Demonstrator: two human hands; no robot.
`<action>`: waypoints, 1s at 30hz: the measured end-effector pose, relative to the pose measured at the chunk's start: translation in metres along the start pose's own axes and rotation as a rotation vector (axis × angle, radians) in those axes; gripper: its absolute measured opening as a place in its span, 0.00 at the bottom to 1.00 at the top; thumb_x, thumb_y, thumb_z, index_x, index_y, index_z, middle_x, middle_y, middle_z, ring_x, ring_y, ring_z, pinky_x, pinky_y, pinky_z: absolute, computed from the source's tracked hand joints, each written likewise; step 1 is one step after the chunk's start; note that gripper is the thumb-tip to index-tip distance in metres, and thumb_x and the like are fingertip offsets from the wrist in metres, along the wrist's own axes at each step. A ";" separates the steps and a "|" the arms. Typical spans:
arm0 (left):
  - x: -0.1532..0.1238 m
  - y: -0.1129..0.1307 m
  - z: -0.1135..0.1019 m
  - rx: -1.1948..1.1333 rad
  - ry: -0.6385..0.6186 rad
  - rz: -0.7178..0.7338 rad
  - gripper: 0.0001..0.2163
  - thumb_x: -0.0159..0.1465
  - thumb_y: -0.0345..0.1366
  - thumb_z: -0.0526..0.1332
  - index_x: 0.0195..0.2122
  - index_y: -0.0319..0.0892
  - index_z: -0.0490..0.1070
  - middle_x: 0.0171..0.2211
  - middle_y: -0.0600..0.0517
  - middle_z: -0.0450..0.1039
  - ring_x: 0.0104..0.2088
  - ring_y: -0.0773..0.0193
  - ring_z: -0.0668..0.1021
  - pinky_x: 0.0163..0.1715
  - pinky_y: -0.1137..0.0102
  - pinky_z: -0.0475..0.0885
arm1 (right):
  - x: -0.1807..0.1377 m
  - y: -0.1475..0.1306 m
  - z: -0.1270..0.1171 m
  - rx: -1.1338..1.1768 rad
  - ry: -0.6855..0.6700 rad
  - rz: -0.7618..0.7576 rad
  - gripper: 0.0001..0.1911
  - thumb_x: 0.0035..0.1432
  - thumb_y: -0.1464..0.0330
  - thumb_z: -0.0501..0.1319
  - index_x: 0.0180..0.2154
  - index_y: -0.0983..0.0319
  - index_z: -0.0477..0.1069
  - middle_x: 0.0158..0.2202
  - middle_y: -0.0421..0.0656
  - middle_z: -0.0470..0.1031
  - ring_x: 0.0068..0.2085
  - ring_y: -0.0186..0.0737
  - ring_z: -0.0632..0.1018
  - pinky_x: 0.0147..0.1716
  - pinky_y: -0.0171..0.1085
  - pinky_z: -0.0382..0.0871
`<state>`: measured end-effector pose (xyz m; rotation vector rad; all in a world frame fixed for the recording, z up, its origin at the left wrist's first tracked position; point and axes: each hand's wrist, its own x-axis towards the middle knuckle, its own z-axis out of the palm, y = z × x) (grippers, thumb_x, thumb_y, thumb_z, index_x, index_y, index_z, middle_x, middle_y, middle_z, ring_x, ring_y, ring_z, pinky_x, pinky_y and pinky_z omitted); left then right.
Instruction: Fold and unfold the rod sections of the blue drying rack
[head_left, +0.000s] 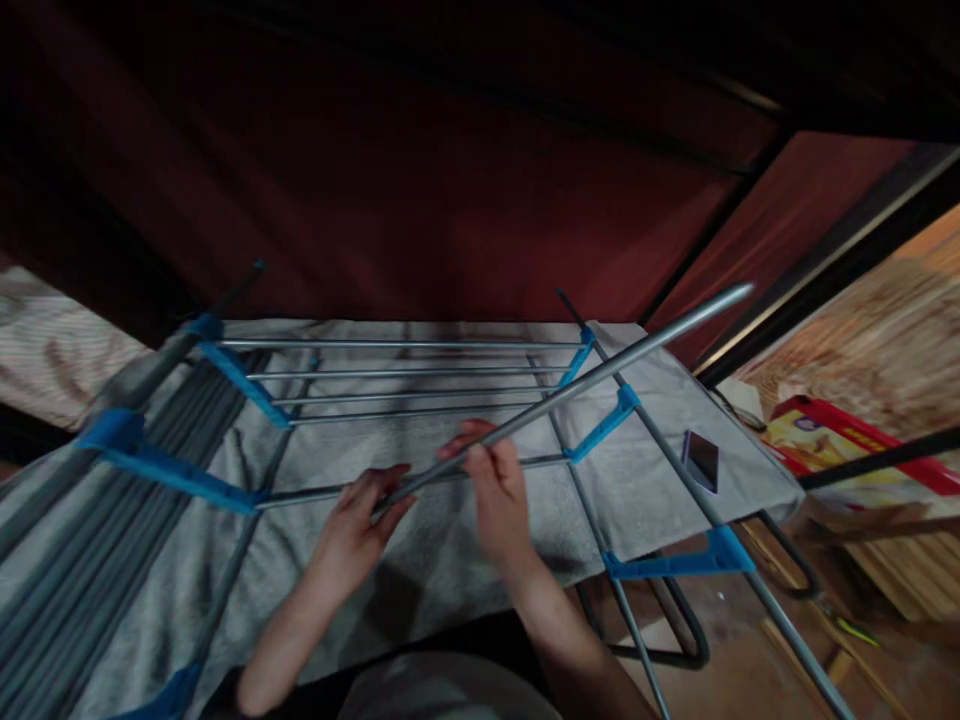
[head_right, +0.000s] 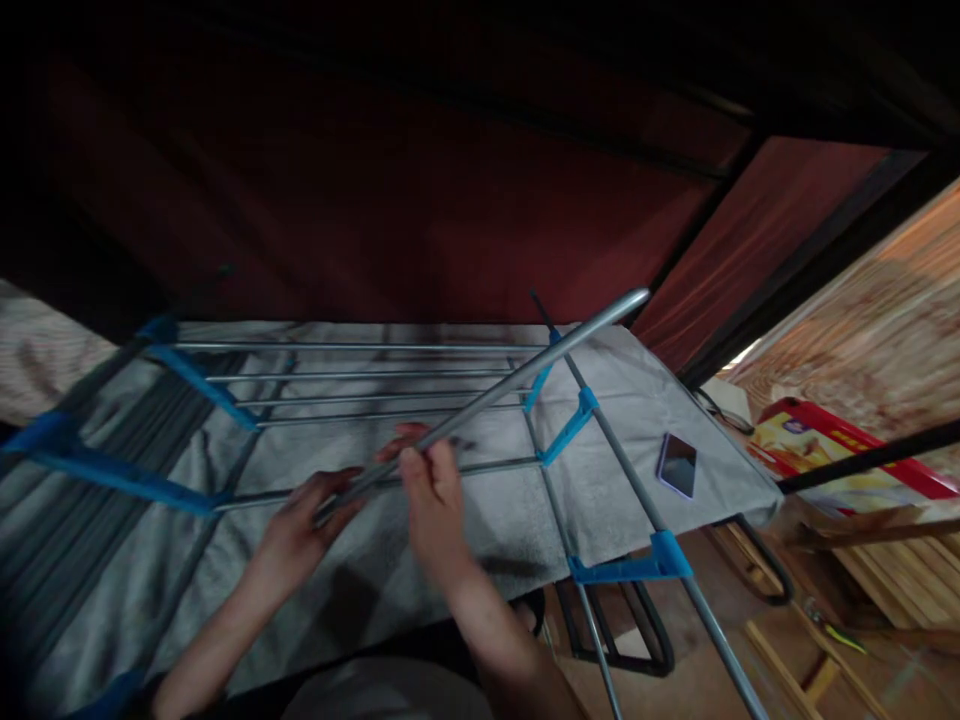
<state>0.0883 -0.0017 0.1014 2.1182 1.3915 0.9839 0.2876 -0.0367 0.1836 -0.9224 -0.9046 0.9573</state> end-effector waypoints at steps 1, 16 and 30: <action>0.003 0.009 -0.004 0.019 0.046 0.039 0.22 0.71 0.54 0.62 0.58 0.47 0.76 0.51 0.46 0.83 0.52 0.52 0.83 0.55 0.58 0.78 | 0.006 -0.013 -0.002 -0.013 0.054 -0.092 0.15 0.70 0.52 0.63 0.50 0.54 0.76 0.36 0.39 0.81 0.41 0.42 0.82 0.50 0.43 0.77; -0.023 0.110 -0.027 0.178 0.396 0.647 0.19 0.69 0.25 0.62 0.60 0.45 0.73 0.43 0.48 0.84 0.49 0.59 0.84 0.54 0.62 0.76 | 0.017 0.012 -0.009 -0.772 -0.504 -0.391 0.16 0.71 0.68 0.62 0.56 0.49 0.81 0.39 0.43 0.81 0.38 0.43 0.78 0.40 0.39 0.73; -0.022 -0.008 0.024 0.412 -0.194 0.369 0.22 0.77 0.42 0.51 0.67 0.44 0.70 0.50 0.44 0.84 0.45 0.52 0.86 0.46 0.58 0.80 | -0.008 0.086 -0.038 -1.437 -0.844 -0.277 0.12 0.73 0.71 0.57 0.50 0.61 0.78 0.50 0.47 0.83 0.53 0.44 0.80 0.55 0.41 0.73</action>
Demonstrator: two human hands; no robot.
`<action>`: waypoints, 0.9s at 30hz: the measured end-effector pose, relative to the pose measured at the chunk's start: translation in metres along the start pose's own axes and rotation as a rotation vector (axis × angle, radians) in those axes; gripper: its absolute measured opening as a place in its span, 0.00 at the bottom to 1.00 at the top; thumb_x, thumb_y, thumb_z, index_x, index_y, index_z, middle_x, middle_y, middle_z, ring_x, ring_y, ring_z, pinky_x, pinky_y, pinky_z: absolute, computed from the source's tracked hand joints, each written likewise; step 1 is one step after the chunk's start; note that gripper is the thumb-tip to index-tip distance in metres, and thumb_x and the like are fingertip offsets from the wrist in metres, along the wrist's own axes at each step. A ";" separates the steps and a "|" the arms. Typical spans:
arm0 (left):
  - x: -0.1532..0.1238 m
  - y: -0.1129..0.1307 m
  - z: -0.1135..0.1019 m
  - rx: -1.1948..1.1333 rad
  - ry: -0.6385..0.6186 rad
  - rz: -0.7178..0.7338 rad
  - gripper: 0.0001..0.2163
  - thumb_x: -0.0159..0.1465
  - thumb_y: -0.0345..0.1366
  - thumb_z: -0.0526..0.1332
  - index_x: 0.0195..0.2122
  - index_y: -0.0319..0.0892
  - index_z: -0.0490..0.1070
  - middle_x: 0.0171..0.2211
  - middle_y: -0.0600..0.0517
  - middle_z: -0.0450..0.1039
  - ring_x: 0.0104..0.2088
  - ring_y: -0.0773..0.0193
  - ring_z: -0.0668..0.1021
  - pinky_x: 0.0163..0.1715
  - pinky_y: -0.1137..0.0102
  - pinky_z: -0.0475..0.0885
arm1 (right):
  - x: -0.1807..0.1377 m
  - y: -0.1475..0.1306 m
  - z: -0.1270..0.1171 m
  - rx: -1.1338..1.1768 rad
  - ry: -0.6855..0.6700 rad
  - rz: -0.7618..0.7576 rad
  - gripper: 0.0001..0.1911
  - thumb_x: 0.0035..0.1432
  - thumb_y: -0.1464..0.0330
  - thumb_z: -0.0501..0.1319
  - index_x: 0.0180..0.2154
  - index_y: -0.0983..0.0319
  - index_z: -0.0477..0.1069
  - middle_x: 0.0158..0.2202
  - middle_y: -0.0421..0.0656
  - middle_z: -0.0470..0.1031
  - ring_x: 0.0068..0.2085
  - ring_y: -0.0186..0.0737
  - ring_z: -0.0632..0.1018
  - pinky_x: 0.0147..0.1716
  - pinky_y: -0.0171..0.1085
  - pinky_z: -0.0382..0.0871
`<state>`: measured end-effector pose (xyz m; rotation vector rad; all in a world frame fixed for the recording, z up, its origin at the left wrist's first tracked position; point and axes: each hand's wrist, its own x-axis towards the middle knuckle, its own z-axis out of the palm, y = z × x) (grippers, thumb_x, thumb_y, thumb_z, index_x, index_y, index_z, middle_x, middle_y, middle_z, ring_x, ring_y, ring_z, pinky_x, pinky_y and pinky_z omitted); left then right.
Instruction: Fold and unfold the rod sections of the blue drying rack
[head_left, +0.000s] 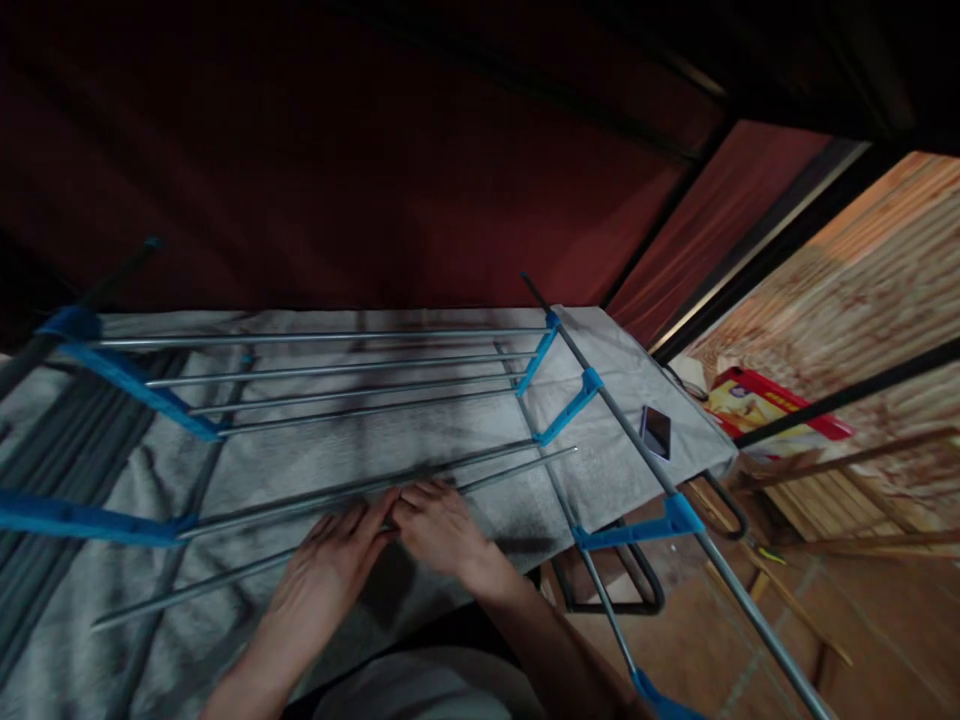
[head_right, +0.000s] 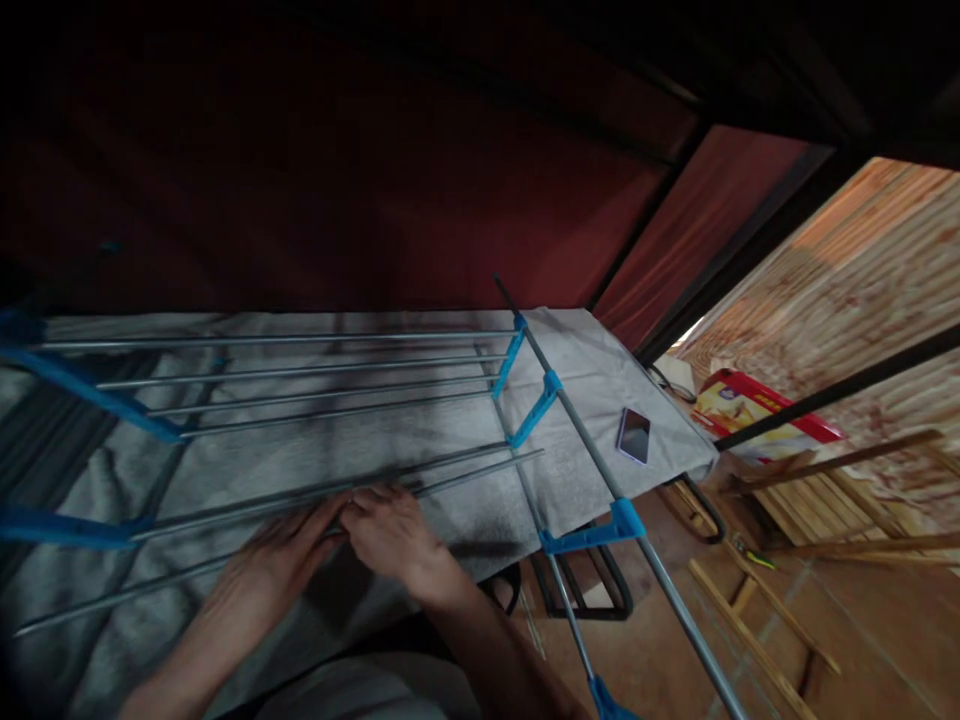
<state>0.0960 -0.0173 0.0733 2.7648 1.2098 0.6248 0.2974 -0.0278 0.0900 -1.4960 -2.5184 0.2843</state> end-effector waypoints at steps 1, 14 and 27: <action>-0.001 -0.004 0.002 -0.006 -0.010 -0.012 0.22 0.77 0.43 0.50 0.66 0.44 0.71 0.51 0.44 0.84 0.45 0.52 0.86 0.46 0.59 0.80 | -0.001 0.000 0.002 -0.014 0.002 -0.008 0.12 0.74 0.70 0.56 0.50 0.60 0.78 0.50 0.47 0.83 0.53 0.44 0.80 0.56 0.41 0.73; -0.017 -0.050 -0.001 -0.082 -0.113 -0.234 0.27 0.74 0.57 0.47 0.47 0.46 0.82 0.44 0.47 0.86 0.43 0.50 0.87 0.45 0.59 0.80 | -0.076 0.096 0.017 -0.001 0.439 0.489 0.17 0.70 0.74 0.55 0.52 0.57 0.79 0.54 0.48 0.81 0.59 0.48 0.77 0.70 0.56 0.59; -0.020 -0.068 0.019 -0.144 -0.066 -0.248 0.25 0.71 0.60 0.52 0.45 0.50 0.82 0.44 0.50 0.87 0.42 0.52 0.88 0.42 0.64 0.82 | -0.108 0.136 0.024 1.665 1.127 0.846 0.18 0.54 0.62 0.74 0.45 0.58 0.78 0.45 0.44 0.86 0.46 0.42 0.85 0.52 0.41 0.81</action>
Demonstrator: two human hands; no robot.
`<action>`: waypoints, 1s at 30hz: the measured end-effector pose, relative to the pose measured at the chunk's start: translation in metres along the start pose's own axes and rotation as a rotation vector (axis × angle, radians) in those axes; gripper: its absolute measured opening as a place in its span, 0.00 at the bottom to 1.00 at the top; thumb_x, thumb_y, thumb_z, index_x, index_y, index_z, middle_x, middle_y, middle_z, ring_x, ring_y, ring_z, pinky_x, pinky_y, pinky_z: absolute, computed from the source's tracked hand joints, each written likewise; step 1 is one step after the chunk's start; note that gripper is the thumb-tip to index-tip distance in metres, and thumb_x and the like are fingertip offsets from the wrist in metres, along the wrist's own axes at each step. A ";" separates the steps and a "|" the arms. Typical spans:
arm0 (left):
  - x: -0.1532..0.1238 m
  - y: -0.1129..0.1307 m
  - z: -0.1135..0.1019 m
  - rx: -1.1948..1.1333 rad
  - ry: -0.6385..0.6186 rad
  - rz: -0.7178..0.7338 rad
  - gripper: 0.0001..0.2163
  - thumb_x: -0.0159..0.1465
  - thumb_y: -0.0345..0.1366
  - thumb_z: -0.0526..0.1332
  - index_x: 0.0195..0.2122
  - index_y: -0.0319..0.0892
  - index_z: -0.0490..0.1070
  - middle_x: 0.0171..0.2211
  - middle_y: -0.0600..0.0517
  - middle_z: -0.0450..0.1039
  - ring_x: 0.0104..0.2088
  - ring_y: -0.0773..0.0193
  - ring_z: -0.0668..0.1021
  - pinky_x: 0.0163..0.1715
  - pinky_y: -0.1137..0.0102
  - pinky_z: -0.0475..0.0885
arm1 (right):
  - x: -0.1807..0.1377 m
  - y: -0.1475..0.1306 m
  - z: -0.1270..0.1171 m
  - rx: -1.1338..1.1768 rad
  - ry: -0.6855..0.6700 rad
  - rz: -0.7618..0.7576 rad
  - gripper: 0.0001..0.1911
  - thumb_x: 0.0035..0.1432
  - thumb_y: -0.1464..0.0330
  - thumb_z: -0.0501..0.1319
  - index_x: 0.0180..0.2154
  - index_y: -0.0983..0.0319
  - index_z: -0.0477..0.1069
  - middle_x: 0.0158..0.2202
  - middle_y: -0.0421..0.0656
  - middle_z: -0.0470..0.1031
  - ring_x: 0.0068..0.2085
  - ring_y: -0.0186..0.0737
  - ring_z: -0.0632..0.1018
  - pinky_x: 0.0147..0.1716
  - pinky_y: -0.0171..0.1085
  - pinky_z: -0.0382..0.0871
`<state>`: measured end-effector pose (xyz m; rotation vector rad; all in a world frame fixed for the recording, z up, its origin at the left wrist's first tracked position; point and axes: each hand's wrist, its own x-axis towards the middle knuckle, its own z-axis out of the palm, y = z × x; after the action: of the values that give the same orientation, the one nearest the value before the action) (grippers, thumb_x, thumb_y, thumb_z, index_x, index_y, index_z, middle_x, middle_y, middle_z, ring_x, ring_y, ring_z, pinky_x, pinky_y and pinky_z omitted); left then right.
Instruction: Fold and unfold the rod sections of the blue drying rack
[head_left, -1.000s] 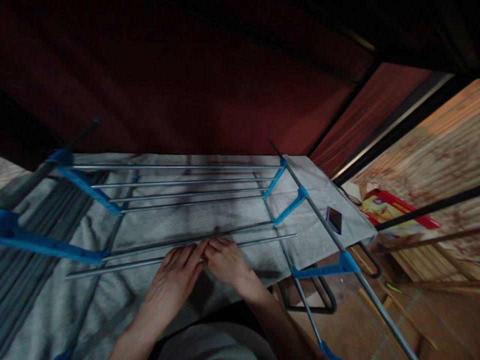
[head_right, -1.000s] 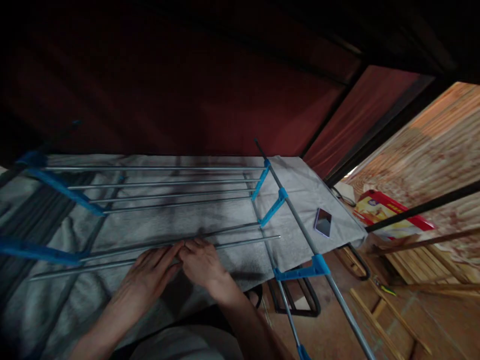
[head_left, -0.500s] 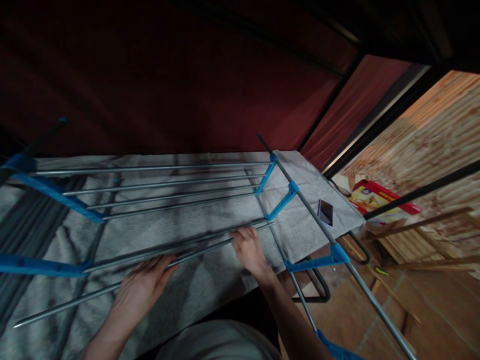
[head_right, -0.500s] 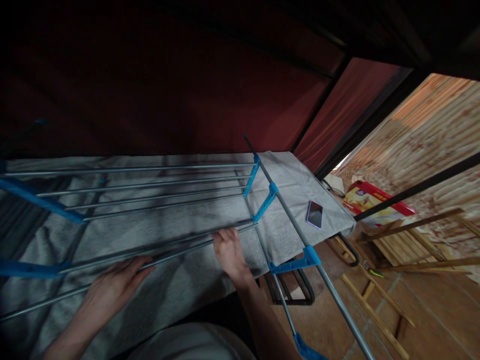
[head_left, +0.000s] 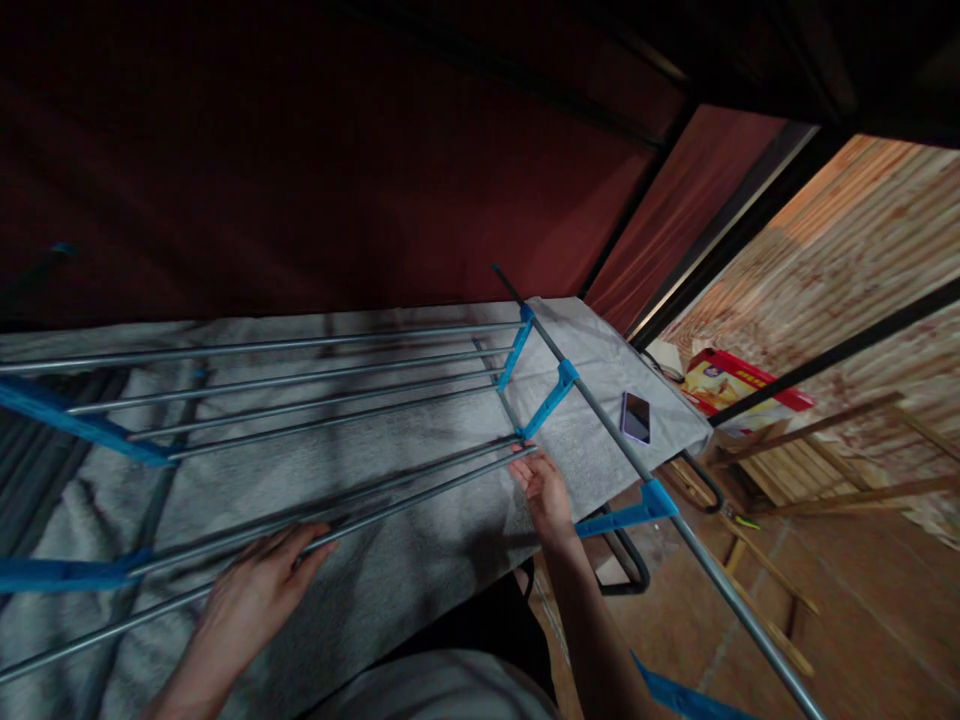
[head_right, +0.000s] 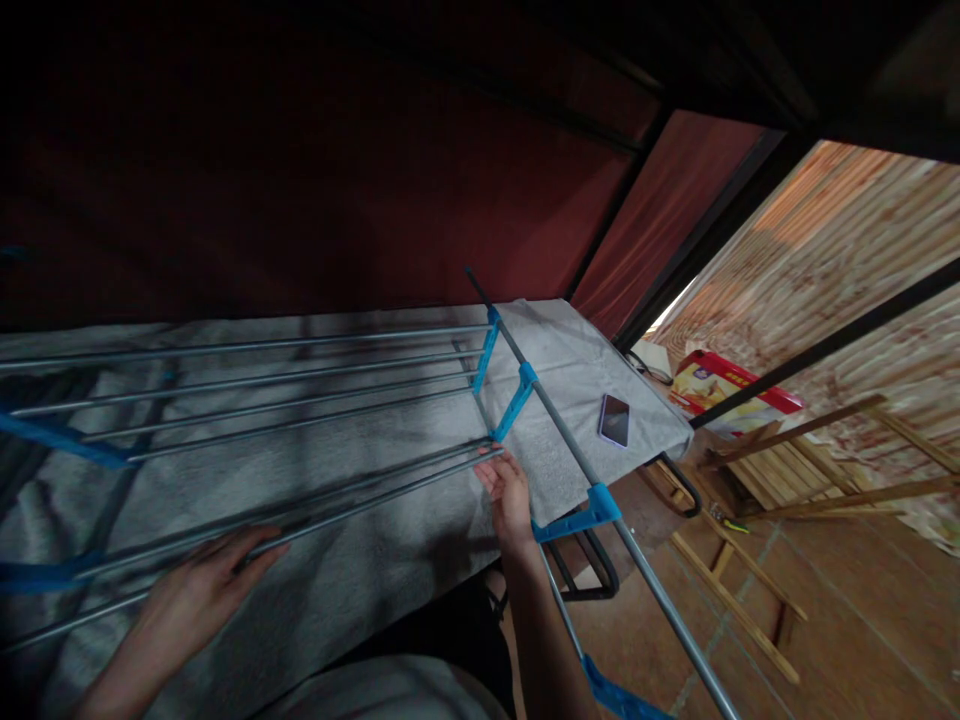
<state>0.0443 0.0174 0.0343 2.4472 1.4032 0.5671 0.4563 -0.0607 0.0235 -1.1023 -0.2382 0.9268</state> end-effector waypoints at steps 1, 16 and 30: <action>0.000 0.000 0.001 -0.002 0.005 0.008 0.25 0.70 0.60 0.52 0.45 0.49 0.82 0.43 0.50 0.87 0.41 0.53 0.88 0.42 0.64 0.82 | 0.000 -0.001 0.003 0.046 -0.027 0.014 0.16 0.53 0.63 0.74 0.44 0.58 0.78 0.45 0.43 0.86 0.45 0.40 0.86 0.50 0.40 0.82; -0.008 -0.019 -0.020 0.003 -0.081 -0.237 0.14 0.66 0.49 0.54 0.43 0.49 0.75 0.40 0.49 0.86 0.34 0.52 0.86 0.31 0.64 0.79 | 0.006 -0.012 0.009 0.125 0.136 -0.005 0.26 0.40 0.58 0.84 0.30 0.56 0.69 0.25 0.30 0.75 0.29 0.31 0.80 0.38 0.33 0.81; -0.017 -0.033 -0.011 0.052 -0.004 -0.092 0.20 0.68 0.54 0.52 0.43 0.50 0.79 0.45 0.47 0.86 0.45 0.45 0.86 0.49 0.53 0.80 | 0.004 -0.019 0.017 0.212 0.102 -0.030 0.15 0.52 0.67 0.78 0.31 0.56 0.72 0.34 0.37 0.83 0.39 0.36 0.85 0.44 0.36 0.82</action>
<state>0.0067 0.0196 0.0270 2.4063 1.5384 0.5104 0.4585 -0.0493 0.0460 -0.9443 -0.0705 0.8461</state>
